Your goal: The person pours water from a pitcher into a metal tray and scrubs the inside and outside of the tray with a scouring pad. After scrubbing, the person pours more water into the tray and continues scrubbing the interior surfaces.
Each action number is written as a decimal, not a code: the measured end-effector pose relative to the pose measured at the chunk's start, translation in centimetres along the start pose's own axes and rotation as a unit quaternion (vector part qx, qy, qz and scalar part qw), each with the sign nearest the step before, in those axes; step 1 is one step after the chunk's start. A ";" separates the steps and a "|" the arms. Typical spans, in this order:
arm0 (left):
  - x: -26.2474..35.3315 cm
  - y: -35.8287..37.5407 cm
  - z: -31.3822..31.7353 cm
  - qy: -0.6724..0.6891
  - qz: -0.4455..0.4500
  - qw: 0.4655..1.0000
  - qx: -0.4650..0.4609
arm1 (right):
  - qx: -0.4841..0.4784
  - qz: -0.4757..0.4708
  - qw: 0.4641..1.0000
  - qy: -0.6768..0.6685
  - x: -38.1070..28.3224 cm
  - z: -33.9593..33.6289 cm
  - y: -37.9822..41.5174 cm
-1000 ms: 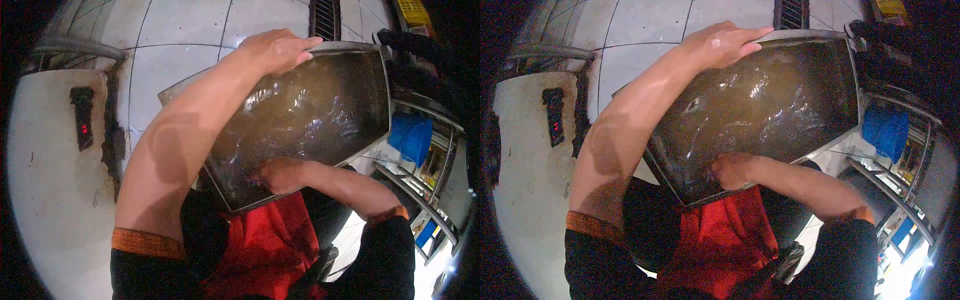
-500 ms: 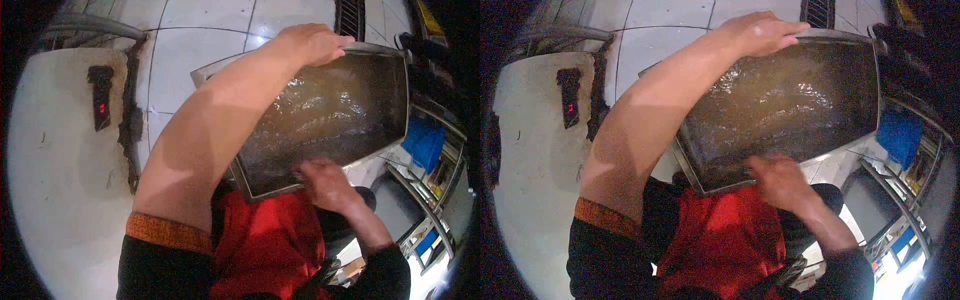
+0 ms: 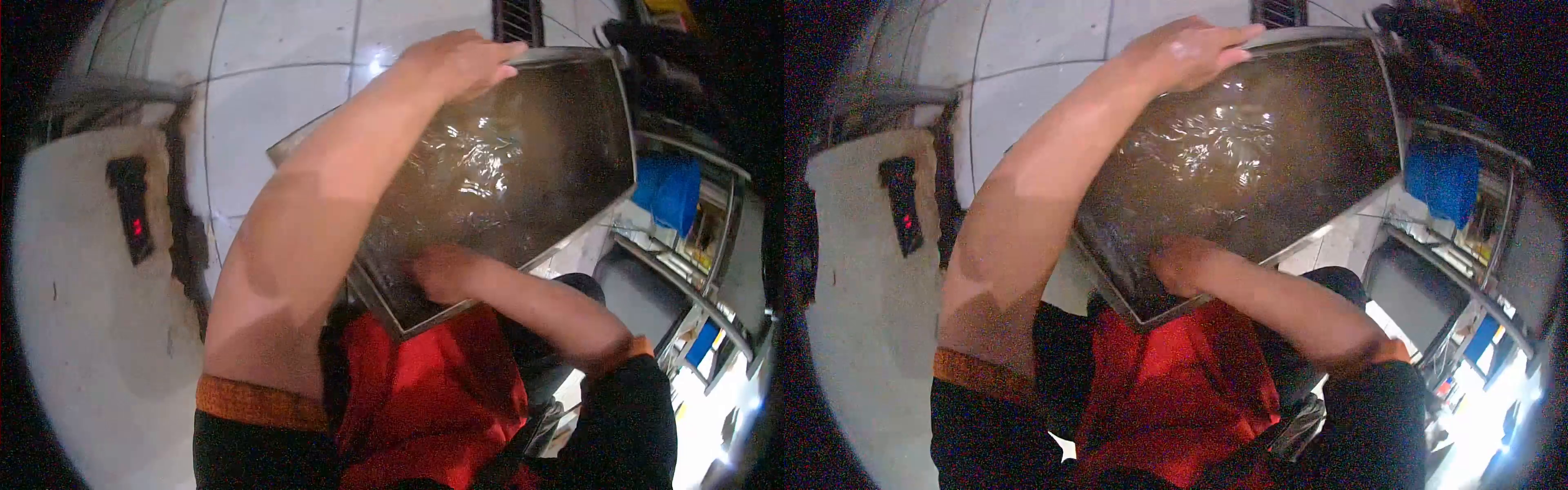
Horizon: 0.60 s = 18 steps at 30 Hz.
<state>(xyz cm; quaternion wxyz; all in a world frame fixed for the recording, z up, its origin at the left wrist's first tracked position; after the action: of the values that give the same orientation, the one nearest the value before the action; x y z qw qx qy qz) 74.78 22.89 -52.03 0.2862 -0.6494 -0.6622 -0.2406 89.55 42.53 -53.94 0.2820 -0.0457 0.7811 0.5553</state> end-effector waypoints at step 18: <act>4.3 0.8 -3.5 -0.023 -0.088 0.993 -0.070 | 0.170 -0.074 0.978 -0.096 -1.7 0.4 -1.5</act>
<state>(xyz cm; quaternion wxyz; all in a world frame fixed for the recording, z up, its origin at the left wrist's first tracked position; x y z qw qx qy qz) 75.86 23.65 -46.57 0.2023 -0.6126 -0.7046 -0.2954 91.72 41.87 -54.47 0.4001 -0.0013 0.8276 0.3937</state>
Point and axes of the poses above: each hand's wrist, its own y-axis away from the middle knuckle, its own z-axis out of the palm, x = y × z, the point moved 3 cm from there along -y, towards the middle knuckle, and after that the axes turned 2 degrees about -x, right-handed, at the moved point
